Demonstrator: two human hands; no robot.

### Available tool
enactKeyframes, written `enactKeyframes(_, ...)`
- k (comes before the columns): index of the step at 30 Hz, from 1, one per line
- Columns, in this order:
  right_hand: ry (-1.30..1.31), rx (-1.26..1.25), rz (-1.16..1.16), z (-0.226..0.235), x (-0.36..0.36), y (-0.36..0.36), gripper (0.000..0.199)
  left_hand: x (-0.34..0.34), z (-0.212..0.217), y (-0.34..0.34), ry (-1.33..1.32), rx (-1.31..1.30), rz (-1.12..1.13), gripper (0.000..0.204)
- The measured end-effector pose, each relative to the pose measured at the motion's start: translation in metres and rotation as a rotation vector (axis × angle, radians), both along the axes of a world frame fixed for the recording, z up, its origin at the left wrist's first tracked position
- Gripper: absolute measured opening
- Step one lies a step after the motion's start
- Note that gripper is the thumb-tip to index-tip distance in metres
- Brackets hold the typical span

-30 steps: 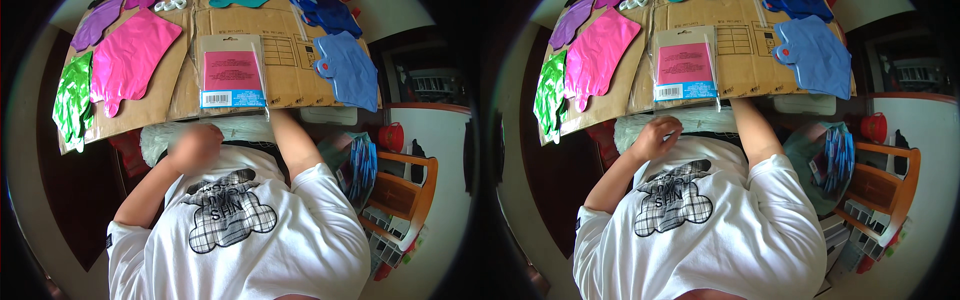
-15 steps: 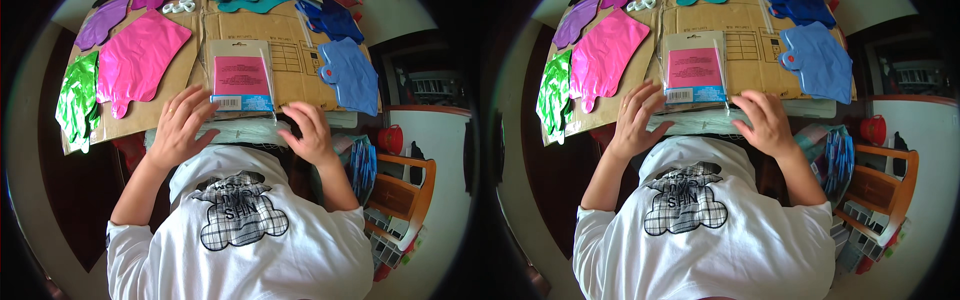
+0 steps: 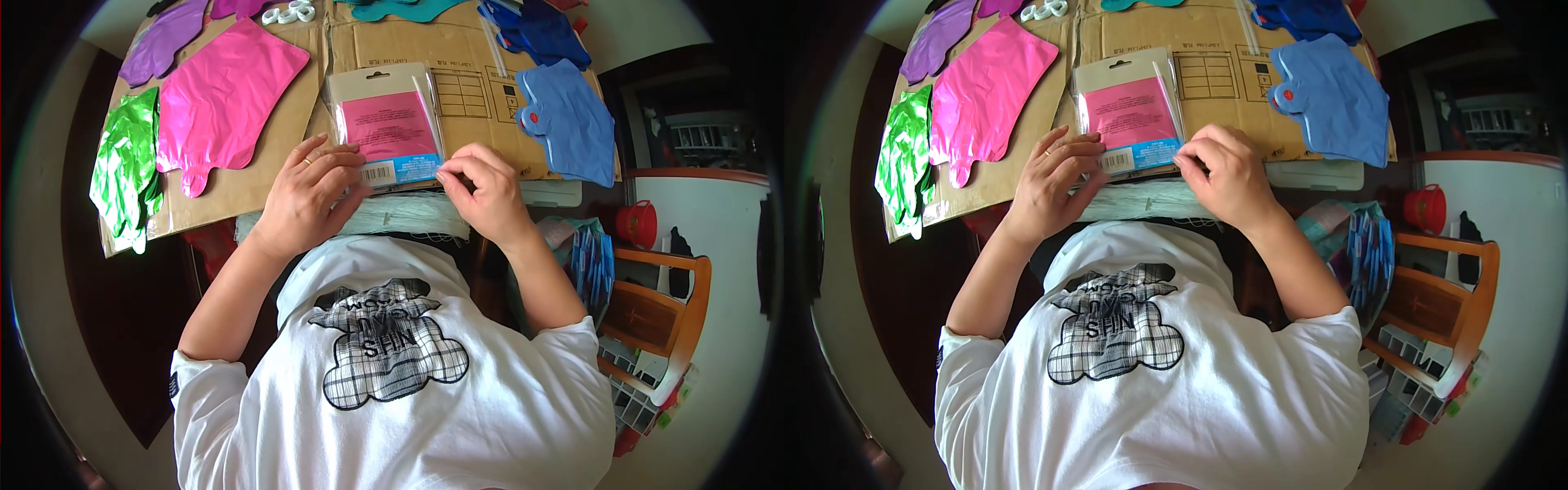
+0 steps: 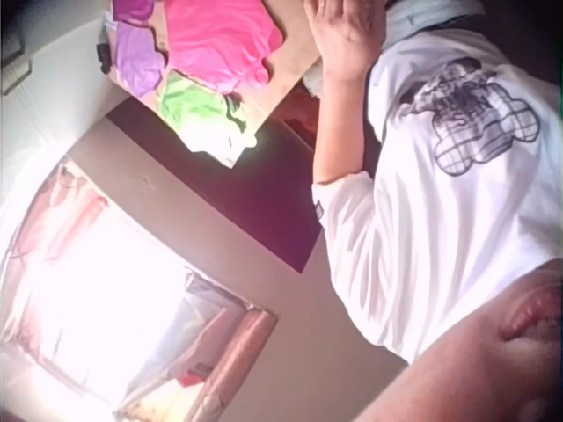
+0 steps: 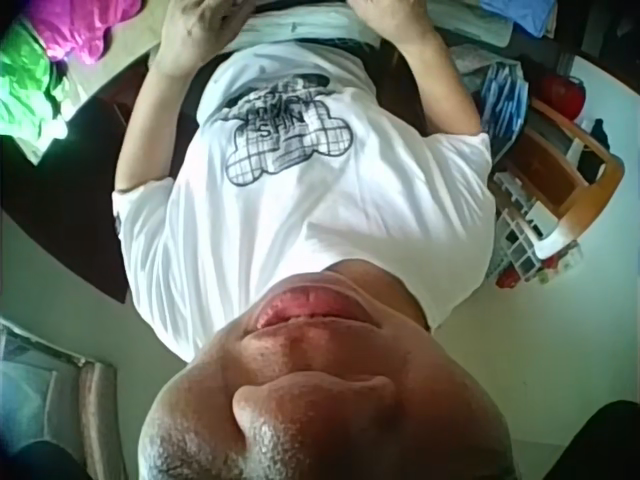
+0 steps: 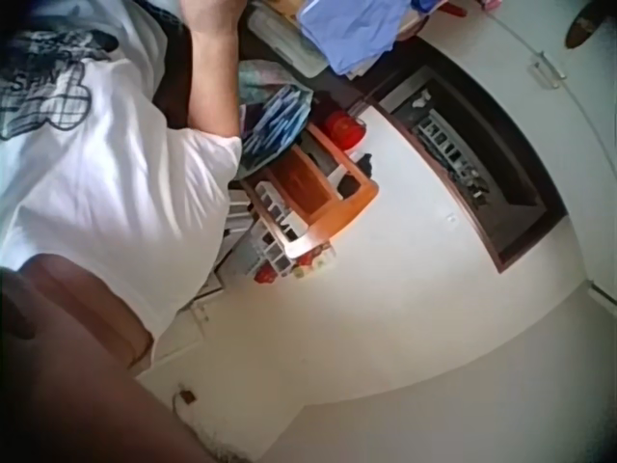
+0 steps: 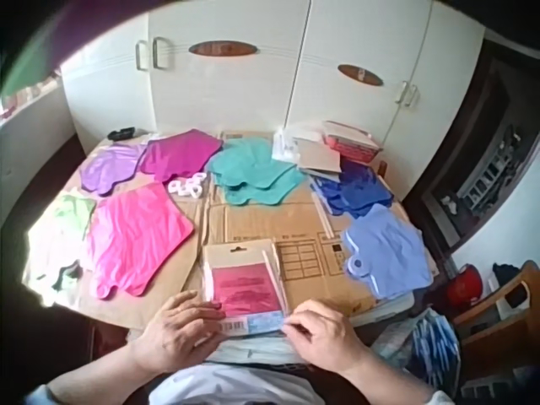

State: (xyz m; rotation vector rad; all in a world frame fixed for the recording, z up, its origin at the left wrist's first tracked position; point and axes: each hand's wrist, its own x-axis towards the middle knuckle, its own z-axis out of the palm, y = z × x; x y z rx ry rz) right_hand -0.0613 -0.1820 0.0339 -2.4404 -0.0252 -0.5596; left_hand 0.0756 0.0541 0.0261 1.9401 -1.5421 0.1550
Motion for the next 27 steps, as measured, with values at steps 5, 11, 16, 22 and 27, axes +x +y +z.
enactKeyframes(5,0.402,0.061,-0.177,0.028,0.012,0.006,0.016,-0.007,0.0,-0.004,0.177,-0.038,0.155,0.028)
enactKeyframes(11,0.692,-0.068,-0.125,0.036,0.043,-0.008,0.022,-0.011,0.008,-0.008,0.179,-0.002,0.17,0.053)
enactKeyframes(16,0.901,-0.117,-0.019,0.054,0.061,-0.014,0.025,-0.025,0.018,-0.021,-0.174,-0.04,-0.019,0.064)
enactKeyframes(22,1.03,0.015,-0.002,0.056,0.06,-0.02,0.038,-0.03,-0.005,-0.038,-0.204,0.298,0.027,0.07)
enactKeyframes(27,1.035,0.001,-0.031,0.057,0.052,-0.02,0.043,-0.029,-0.005,-0.035,-0.298,0.331,0.029,0.064)
